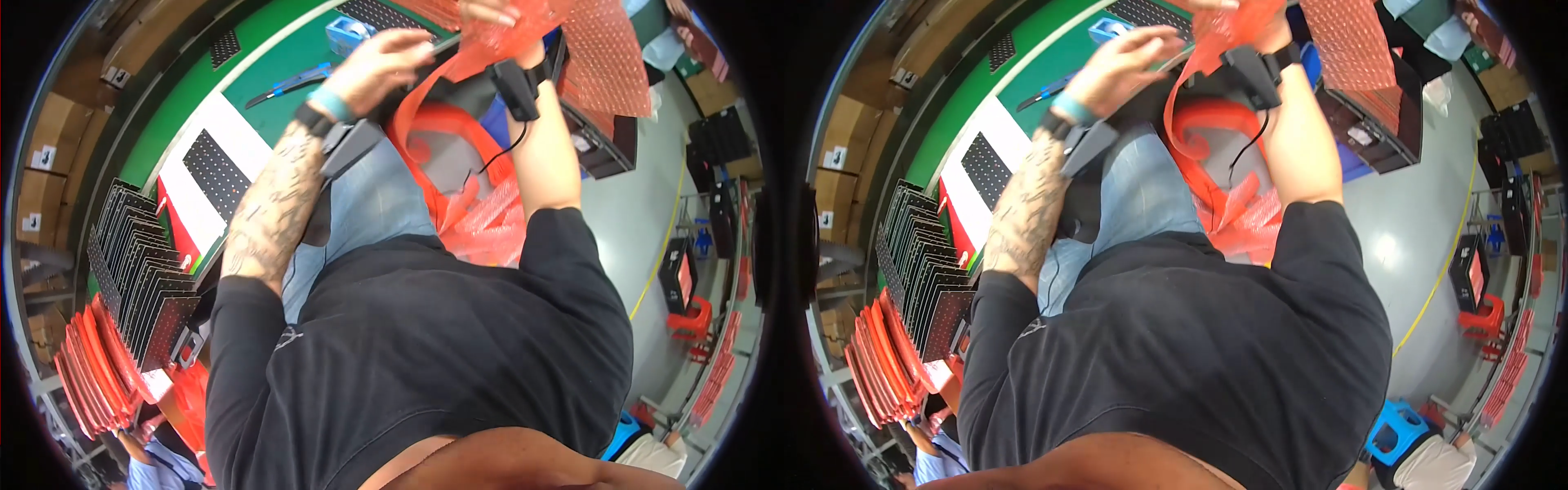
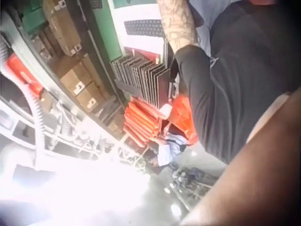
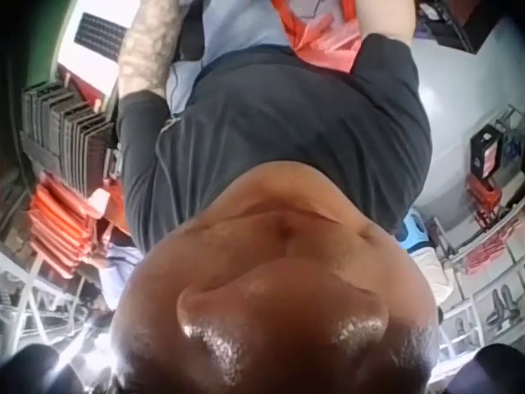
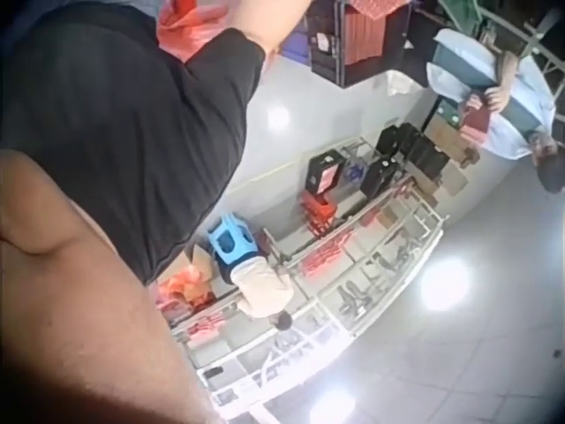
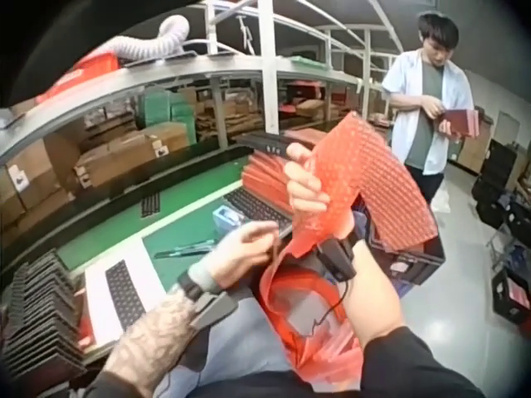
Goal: The person wraps circuit boards in bubble wrap by hand, secures the wrap with tape, and places the wrapped boards into a stack. The person then picks up a plastic frame and moves it over the stack.
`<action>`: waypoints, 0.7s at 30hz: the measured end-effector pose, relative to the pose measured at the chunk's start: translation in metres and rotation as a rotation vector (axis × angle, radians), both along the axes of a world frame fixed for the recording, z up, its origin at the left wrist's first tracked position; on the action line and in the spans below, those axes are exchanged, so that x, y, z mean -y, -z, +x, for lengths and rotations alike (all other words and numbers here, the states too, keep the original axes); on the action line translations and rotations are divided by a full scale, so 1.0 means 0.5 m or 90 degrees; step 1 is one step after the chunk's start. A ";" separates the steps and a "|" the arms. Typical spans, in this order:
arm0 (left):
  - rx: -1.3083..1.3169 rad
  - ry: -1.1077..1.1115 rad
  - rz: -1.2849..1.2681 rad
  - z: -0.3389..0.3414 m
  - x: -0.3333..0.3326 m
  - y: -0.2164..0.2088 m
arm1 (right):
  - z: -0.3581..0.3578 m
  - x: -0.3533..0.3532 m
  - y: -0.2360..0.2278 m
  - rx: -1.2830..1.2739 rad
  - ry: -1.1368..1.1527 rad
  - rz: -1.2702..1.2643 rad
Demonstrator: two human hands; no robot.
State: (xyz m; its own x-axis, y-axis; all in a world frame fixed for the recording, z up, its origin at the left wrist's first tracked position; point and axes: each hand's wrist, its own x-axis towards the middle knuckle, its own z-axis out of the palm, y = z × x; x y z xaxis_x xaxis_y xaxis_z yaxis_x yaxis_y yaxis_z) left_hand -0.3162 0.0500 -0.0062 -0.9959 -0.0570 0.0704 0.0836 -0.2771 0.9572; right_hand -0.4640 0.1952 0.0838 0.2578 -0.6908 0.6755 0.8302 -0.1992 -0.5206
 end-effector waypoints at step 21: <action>-0.130 -0.405 -0.980 0.102 -0.086 0.103 | 0.152 0.087 0.159 -0.720 1.209 0.326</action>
State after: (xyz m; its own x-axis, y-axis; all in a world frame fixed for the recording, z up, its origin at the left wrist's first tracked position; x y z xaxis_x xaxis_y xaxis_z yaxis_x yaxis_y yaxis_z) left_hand -0.2655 0.0931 -0.0577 -0.8114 -0.1787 0.5566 -0.0446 0.9683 0.2458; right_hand -0.3878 0.1517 0.0044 -0.6668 -0.5350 0.5188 -0.6656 0.1146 -0.7374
